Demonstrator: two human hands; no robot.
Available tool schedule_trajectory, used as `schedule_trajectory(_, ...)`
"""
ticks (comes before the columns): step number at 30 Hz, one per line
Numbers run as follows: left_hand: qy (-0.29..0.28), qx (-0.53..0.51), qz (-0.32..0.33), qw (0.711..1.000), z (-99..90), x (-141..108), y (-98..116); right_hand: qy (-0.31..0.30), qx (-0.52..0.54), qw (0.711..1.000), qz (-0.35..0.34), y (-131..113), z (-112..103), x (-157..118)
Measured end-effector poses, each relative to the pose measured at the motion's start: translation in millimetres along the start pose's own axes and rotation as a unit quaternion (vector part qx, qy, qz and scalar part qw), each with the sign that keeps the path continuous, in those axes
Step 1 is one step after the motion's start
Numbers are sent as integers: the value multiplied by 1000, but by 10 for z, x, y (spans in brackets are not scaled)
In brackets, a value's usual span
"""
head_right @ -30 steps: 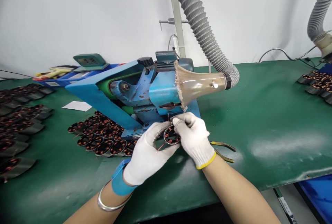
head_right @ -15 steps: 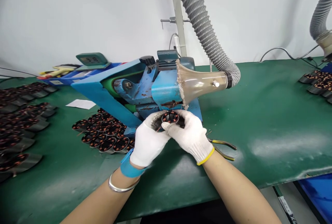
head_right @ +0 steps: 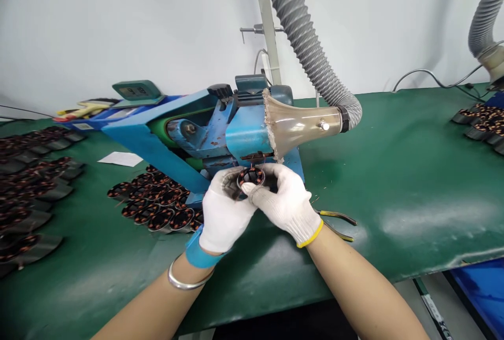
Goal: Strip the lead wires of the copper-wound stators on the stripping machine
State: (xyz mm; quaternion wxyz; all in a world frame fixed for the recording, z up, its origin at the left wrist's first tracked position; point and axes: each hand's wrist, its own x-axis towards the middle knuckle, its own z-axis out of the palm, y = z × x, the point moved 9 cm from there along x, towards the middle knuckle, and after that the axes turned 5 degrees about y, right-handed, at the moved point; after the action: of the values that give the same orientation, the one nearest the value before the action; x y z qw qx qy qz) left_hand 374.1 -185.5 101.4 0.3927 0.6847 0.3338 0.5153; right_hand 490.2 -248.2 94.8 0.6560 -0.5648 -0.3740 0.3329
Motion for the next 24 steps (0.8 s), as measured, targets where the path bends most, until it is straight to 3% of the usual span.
schedule_trajectory(5,36,62,16,997,-99,-52,-10,-40,-4,999,20,59,112,-46)
schedule_trajectory(12,57,45,-7,997,-50,121,22,23,13,1000,13,19,93,97)
schedule_trajectory(17,81,75,-4,994,-72,150,48,28,26,999,9,-39,109,122)
schedule_trajectory(24,94,70,13,993,-50,149,4,30,35,999,9,60,94,138)
